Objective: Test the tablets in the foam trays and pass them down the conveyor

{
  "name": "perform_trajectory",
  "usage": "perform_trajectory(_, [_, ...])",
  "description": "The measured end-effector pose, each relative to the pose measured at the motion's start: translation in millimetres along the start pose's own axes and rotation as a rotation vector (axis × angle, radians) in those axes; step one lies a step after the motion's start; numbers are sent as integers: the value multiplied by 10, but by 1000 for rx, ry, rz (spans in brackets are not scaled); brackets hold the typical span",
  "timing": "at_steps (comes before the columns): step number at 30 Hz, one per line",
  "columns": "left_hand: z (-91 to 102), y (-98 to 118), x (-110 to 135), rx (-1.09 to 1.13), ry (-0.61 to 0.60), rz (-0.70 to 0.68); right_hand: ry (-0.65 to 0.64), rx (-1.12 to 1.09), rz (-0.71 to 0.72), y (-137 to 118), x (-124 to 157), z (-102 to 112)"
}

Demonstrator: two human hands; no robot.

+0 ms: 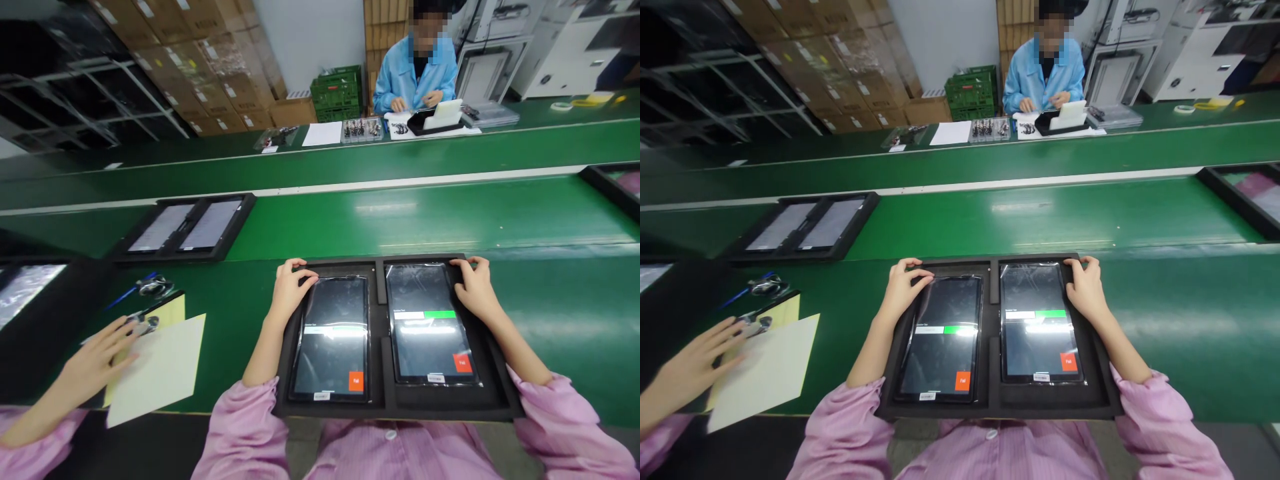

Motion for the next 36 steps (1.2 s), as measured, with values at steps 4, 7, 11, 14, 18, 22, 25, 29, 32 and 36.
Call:
perform_trajectory(4, [-9,-54,-17,16,-20,24,1,0,0,-2,0,10])
perform_trajectory(7, [-14,-74,-24,5,-49,28,9,-22,3,-1,1,15])
perform_trajectory(11, [-8,-73,-24,-5,-45,47,3,-44,-7,6,3,13])
perform_trajectory(14, [-10,-64,-19,7,-28,55,5,-54,-10,16,8,12])
perform_trajectory(18, [-19,-59,-15,22,-21,41,10,-68,0,21,12,8])
perform_trajectory(22, [-22,-64,-17,23,-28,33,8,-55,-2,10,11,15])
perform_trajectory(25, [-20,-57,-16,19,-29,31,1,-43,-4,-3,8,19])
perform_trajectory(29, [-24,-47,-13,8,-33,26,-2,-34,0,-6,4,11])
perform_trajectory(32, [-26,-51,-14,3,-34,23,3,-32,0,4,3,-1])
perform_trajectory(36, [-28,-61,-22,7,-30,20,19,-40,3,6,2,-4])
Point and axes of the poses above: each hand's wrist, its own x-axis away from the middle knuckle, its own z-axis out of the back of the hand, y = z × x, the point moved 8 cm from there along -x, towards the middle knuckle, and after that the axes turned 10 degrees about z, right-handed, at the moved point
